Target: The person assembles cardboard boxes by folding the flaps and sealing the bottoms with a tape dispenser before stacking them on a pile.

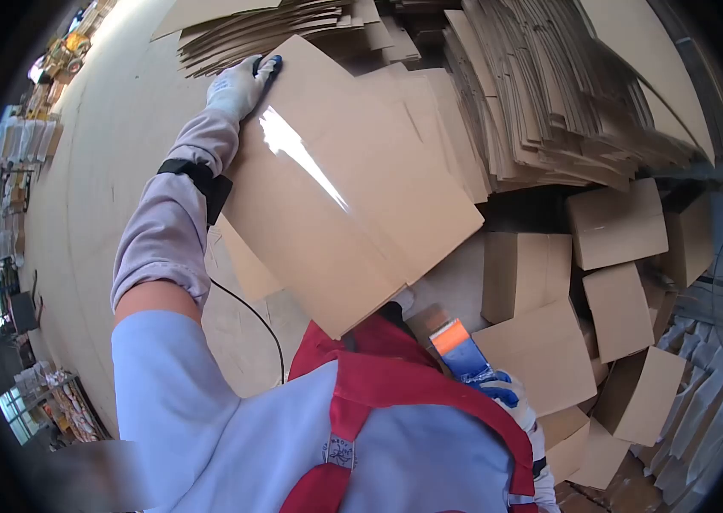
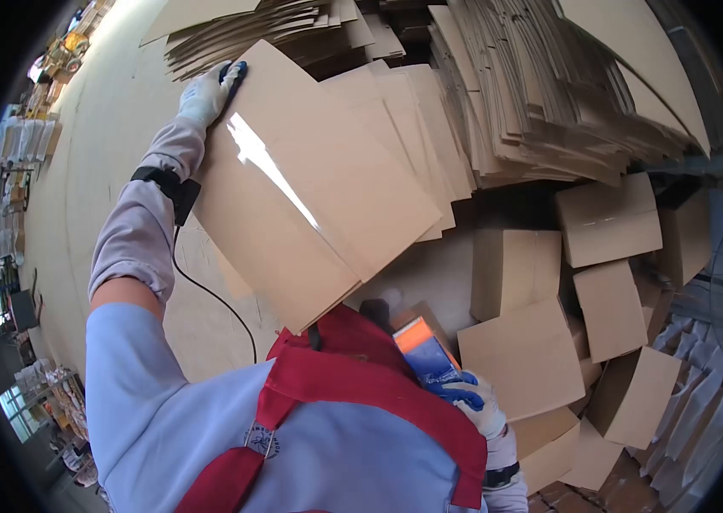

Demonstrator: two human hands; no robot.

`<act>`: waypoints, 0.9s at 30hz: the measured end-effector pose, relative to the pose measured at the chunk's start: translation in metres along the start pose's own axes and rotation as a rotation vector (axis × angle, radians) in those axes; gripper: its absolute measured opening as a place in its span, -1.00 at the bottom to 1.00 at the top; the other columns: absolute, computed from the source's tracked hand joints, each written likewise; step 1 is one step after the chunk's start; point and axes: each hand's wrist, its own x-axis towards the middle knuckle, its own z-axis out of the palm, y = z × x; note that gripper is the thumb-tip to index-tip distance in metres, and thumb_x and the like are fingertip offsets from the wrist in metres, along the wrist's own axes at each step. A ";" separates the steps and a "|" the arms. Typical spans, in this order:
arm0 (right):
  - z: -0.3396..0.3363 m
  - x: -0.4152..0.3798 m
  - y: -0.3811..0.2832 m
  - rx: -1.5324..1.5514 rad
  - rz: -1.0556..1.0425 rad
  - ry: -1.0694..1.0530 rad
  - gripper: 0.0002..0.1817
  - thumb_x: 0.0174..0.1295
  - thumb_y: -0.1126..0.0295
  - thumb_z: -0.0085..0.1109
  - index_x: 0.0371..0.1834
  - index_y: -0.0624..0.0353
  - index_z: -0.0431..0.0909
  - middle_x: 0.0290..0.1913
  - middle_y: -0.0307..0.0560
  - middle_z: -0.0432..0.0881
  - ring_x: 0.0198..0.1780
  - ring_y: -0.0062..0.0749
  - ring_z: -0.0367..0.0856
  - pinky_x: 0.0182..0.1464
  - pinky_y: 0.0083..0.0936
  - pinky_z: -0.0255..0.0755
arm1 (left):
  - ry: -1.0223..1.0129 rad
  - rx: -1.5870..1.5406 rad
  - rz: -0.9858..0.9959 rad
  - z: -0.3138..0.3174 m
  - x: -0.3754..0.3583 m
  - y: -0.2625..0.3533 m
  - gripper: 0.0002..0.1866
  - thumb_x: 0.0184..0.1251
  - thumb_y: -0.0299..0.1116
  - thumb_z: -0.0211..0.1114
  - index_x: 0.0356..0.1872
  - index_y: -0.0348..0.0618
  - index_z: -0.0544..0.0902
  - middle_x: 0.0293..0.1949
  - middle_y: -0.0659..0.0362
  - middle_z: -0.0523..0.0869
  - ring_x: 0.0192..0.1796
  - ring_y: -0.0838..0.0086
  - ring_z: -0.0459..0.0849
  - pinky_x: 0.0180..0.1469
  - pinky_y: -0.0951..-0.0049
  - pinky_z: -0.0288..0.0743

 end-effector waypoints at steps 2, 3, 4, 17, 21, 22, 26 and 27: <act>0.034 -0.021 0.016 -0.248 0.224 0.290 -0.73 0.15 0.38 0.18 -0.08 0.11 0.68 -0.01 0.11 0.67 0.05 0.07 0.58 0.17 -0.17 0.42 | 0.033 0.047 0.009 0.009 -0.015 0.010 -0.29 0.39 0.32 -0.12 0.35 0.05 0.41 0.22 -0.03 0.57 0.24 0.08 0.54 0.26 0.16 0.37; 0.036 -0.003 0.025 -0.184 0.143 0.240 -0.73 0.15 0.40 0.18 -0.07 0.07 0.68 -0.03 0.07 0.68 0.07 0.08 0.56 0.19 -0.17 0.40 | 0.174 0.032 0.040 0.013 -0.024 0.018 -0.30 0.38 0.30 -0.09 0.36 0.05 0.38 0.25 -0.03 0.53 0.26 0.09 0.51 0.29 0.12 0.34; 0.032 0.034 0.030 -0.125 0.047 0.189 -0.73 0.14 0.41 0.19 -0.07 0.04 0.68 -0.06 0.03 0.69 0.09 0.08 0.55 0.22 -0.16 0.38 | 0.328 0.017 0.069 0.015 -0.032 0.024 -0.30 0.37 0.29 -0.05 0.37 0.05 0.35 0.28 -0.03 0.49 0.28 0.09 0.49 0.31 0.09 0.30; 0.088 0.192 0.119 0.215 0.232 0.124 -0.73 0.20 0.36 0.18 -0.06 0.19 0.67 -0.11 -0.02 0.72 -0.13 -0.25 0.70 -0.10 -0.47 0.52 | -0.032 -0.130 1.013 0.022 -0.285 0.156 -0.18 -0.03 -0.27 0.42 0.39 -0.03 0.35 0.42 -0.21 0.23 0.49 -0.29 0.04 0.45 -0.33 -0.19; 0.054 0.170 0.022 -0.216 0.093 -0.102 -0.69 0.16 0.18 0.19 -0.05 -0.01 0.68 -0.13 -0.06 0.72 -0.09 -0.14 0.67 -0.04 -0.34 0.51 | -0.098 -0.405 0.920 -0.011 -0.197 0.068 -0.38 0.25 -0.51 0.29 0.37 -0.24 0.38 0.39 0.01 0.38 0.43 0.22 0.33 0.43 0.24 0.20; 0.046 0.166 0.005 -0.176 0.148 -0.156 -0.71 0.18 0.15 0.15 -0.09 -0.05 0.69 -0.15 -0.06 0.72 -0.06 -0.10 0.66 -0.01 -0.29 0.50 | 0.012 -0.509 0.656 -0.007 -0.157 0.035 -0.40 0.19 -0.33 0.38 0.28 -0.20 0.47 0.28 -0.06 0.49 0.32 0.11 0.43 0.37 0.17 0.26; 0.035 0.180 -0.051 -0.412 0.072 -0.199 -0.70 0.10 0.19 0.11 -0.11 -0.06 0.66 -0.19 -0.04 0.70 -0.08 -0.09 0.65 -0.04 -0.25 0.49 | 0.227 -0.438 0.193 0.009 -0.003 -0.145 -0.29 0.31 -0.04 0.34 0.30 -0.37 0.42 0.20 -0.11 0.58 0.28 0.27 0.49 0.29 0.39 0.35; 0.031 0.198 -0.070 -0.410 0.231 -0.198 -0.74 0.04 0.21 0.13 -0.23 -0.03 0.69 -0.23 0.02 0.70 -0.15 -0.05 0.66 -0.10 -0.21 0.49 | 0.106 -0.442 0.047 0.022 0.025 -0.173 -0.28 0.33 0.02 0.30 0.30 -0.39 0.42 0.22 -0.07 0.57 0.29 0.32 0.48 0.30 0.43 0.34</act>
